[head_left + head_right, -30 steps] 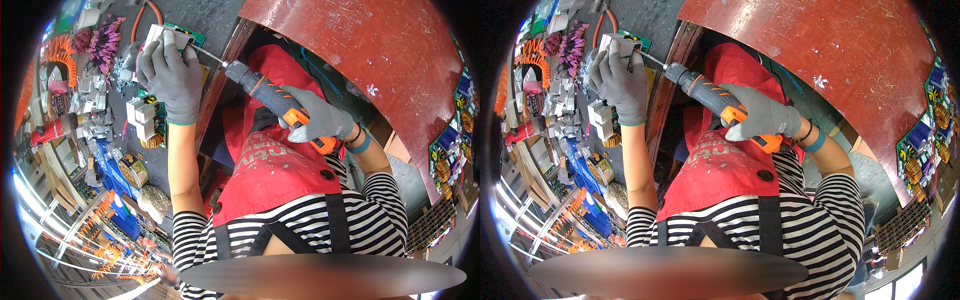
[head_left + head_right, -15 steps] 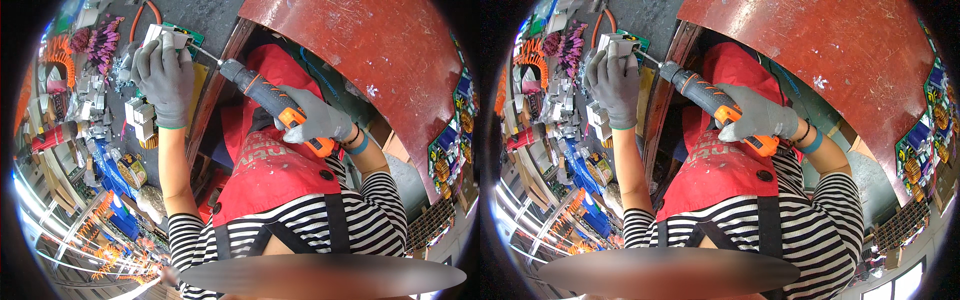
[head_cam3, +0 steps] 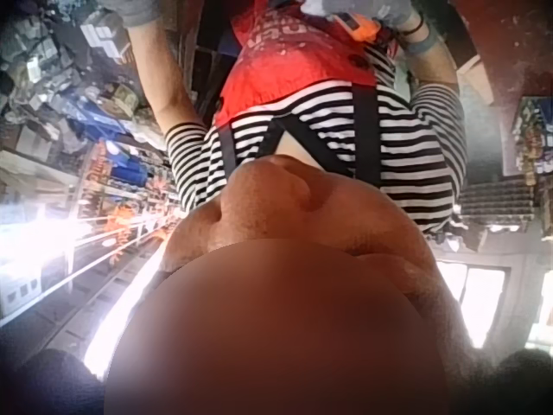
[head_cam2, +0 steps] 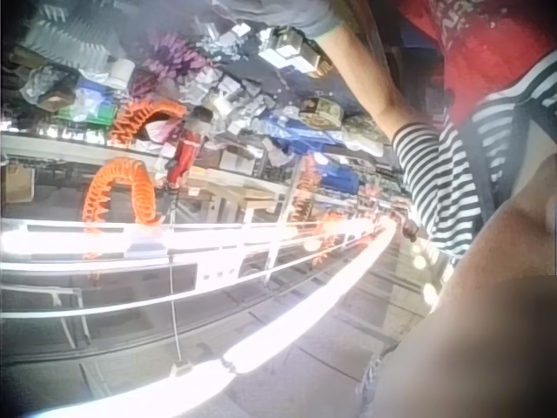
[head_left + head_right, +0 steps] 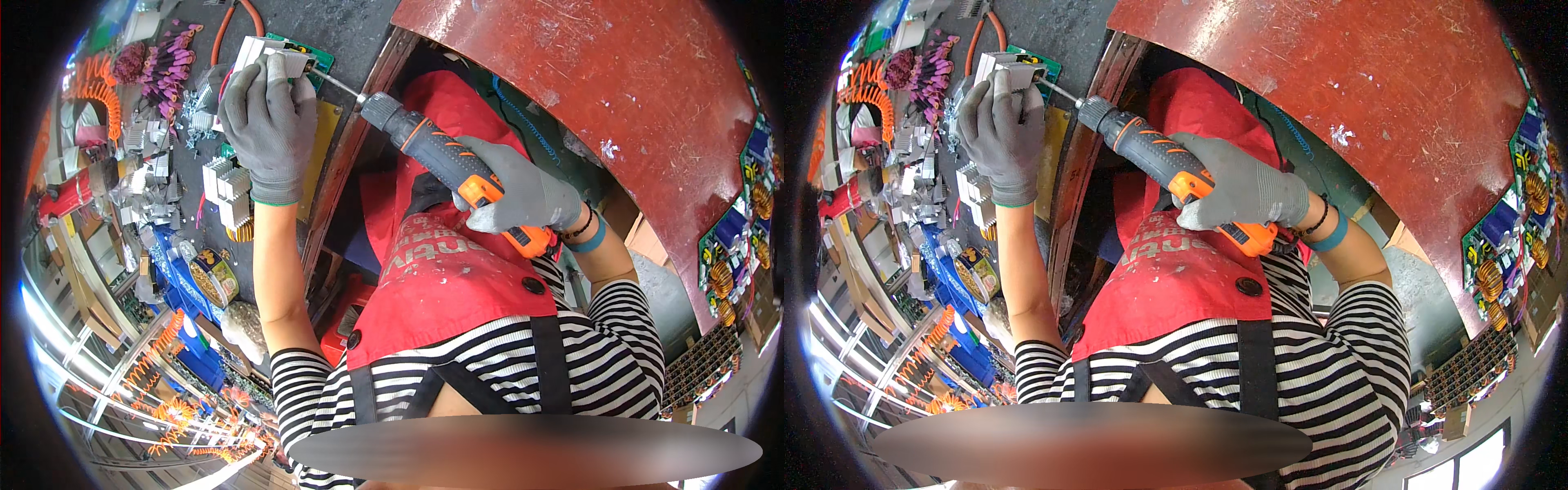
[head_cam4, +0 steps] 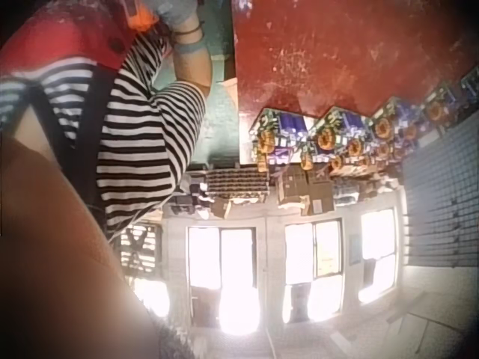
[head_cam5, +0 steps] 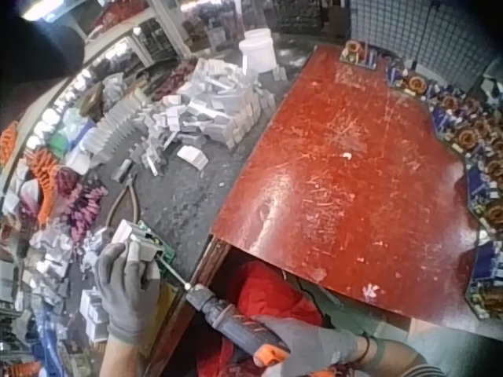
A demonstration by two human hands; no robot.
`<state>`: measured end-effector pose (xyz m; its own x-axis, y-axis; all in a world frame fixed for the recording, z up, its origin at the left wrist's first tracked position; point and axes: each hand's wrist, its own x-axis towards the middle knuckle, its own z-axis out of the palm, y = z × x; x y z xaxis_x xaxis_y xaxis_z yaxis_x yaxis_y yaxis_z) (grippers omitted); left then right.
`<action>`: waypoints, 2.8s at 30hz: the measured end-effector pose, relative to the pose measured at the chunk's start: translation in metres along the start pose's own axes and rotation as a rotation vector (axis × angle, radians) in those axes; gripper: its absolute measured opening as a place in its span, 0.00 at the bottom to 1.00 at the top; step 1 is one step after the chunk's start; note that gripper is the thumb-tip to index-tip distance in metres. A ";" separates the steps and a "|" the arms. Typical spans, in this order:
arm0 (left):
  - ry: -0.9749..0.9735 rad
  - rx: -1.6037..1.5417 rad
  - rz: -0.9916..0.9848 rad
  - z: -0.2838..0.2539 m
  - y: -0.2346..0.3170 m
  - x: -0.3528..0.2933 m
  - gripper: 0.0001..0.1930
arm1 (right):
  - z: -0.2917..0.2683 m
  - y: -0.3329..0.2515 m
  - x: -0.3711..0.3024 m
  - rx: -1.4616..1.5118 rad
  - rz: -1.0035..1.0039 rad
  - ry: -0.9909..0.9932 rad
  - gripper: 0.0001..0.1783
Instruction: The person assembles electronic components onto a printed circuit board by attaching a heatsink, inductor, and wires with screws, using an electric screwdriver and pliers.
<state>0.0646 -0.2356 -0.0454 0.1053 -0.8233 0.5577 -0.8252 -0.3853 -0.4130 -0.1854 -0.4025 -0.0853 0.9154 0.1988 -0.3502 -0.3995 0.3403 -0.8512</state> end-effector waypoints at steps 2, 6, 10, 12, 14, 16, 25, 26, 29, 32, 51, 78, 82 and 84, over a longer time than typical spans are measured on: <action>0.004 -0.013 -0.006 0.001 0.000 -0.001 0.20 | -0.001 -0.001 0.000 0.065 0.015 -0.002 0.44; -0.008 -0.025 -0.024 -0.001 0.000 -0.001 0.19 | -0.001 -0.001 -0.002 0.054 0.005 -0.012 0.43; 0.007 -0.034 -0.033 0.003 0.000 -0.004 0.19 | -0.002 0.008 0.001 0.121 -0.081 -0.028 0.33; 0.029 -0.025 -0.026 0.005 0.000 -0.004 0.18 | -0.003 0.009 0.002 0.099 -0.114 -0.039 0.32; -0.002 -0.029 -0.041 0.003 0.000 -0.002 0.19 | -0.004 0.008 0.001 0.109 -0.079 -0.034 0.31; -0.031 -0.033 -0.056 0.000 0.002 0.001 0.19 | -0.004 0.006 0.000 0.114 -0.084 -0.033 0.31; -0.012 -0.012 0.012 -0.001 0.002 0.000 0.18 | -0.002 0.007 -0.001 0.162 -0.079 -0.037 0.30; -0.003 -0.014 0.012 0.000 0.002 -0.001 0.18 | -0.002 0.007 -0.001 0.185 -0.066 -0.035 0.29; 0.012 -0.011 0.018 0.001 0.002 0.000 0.18 | -0.003 0.006 -0.001 0.179 -0.067 -0.048 0.30; 0.017 -0.006 0.021 0.001 0.004 0.000 0.18 | -0.003 0.005 -0.003 0.167 -0.068 -0.022 0.30; 0.047 -0.045 -0.013 0.003 0.001 -0.003 0.21 | -0.008 0.002 -0.001 0.121 -0.075 -0.022 0.33; 0.071 0.032 0.036 0.005 0.004 0.004 0.17 | -0.003 0.000 -0.003 0.207 -0.021 -0.051 0.37; 0.068 0.016 0.030 0.005 0.005 0.003 0.18 | -0.003 -0.012 -0.004 0.064 0.000 -0.001 0.35; 0.041 0.004 0.012 0.005 0.006 0.003 0.18 | -0.003 -0.011 -0.003 0.061 0.024 -0.012 0.34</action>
<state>0.0625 -0.2425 -0.0503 0.0726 -0.8103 0.5815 -0.8243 -0.3770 -0.4224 -0.1836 -0.4101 -0.0760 0.9048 0.2182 -0.3656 -0.4243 0.3910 -0.8167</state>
